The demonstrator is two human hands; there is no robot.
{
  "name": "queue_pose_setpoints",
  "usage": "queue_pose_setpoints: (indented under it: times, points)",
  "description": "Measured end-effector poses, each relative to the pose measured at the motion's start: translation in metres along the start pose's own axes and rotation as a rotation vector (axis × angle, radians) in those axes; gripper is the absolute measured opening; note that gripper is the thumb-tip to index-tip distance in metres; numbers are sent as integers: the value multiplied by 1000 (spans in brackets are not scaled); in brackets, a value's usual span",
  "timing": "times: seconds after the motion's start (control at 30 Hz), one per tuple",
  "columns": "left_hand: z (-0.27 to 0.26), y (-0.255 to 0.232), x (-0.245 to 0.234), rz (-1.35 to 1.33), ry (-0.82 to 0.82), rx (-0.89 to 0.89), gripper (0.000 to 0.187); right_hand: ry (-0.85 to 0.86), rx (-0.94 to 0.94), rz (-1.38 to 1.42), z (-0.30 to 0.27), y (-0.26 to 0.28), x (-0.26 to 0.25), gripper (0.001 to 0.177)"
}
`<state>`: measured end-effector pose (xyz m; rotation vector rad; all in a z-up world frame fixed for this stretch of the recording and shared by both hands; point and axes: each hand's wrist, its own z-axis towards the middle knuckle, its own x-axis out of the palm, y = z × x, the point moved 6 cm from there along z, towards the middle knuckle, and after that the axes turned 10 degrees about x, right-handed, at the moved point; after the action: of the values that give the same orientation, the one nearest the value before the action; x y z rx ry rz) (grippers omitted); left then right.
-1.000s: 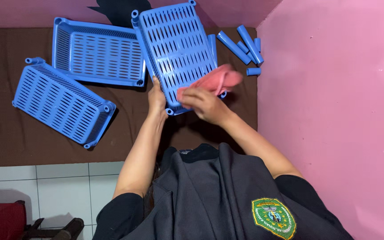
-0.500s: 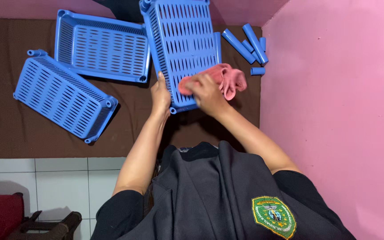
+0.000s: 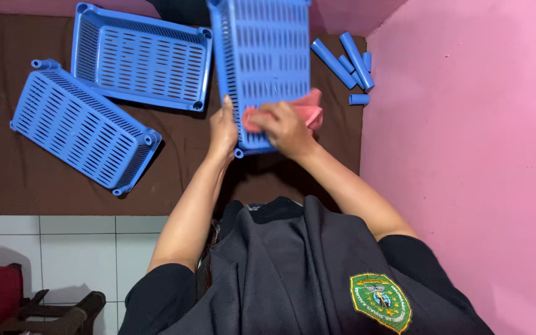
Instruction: The person wipes blue plastic basket trays with a pink cloth, then inserts blue plastic rods into the tray corners to form a three-tier rack. The person handles multiple trays and rods, stacking the trays and connecting them with the rods to complete the assembly.
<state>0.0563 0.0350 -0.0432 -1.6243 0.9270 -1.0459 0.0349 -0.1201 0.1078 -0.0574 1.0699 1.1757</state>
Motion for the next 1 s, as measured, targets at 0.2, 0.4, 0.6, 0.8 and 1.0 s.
queue_pose_setpoints:
  times: [0.2, 0.4, 0.6, 0.8, 1.0]
  points:
    - [-7, 2, 4, -123, 28, -75, 61, 121, -113, 97, -6, -1, -1, 21]
    - [-13, 6, 10, -71, 49, -93, 60, -66, 115, -53, -4, -11, -11, 20]
    - [-15, 1, 13, -55, 49, -86, 58, -38, 104, -98, -7, -3, -7, 21]
    - [-5, -9, 8, -110, 13, -27, 60, 15, 9, 7, -10, 0, -14, 17]
    - [-6, 1, 12, -25, -16, 23, 64, -168, 261, -158, -14, -20, -29, 25]
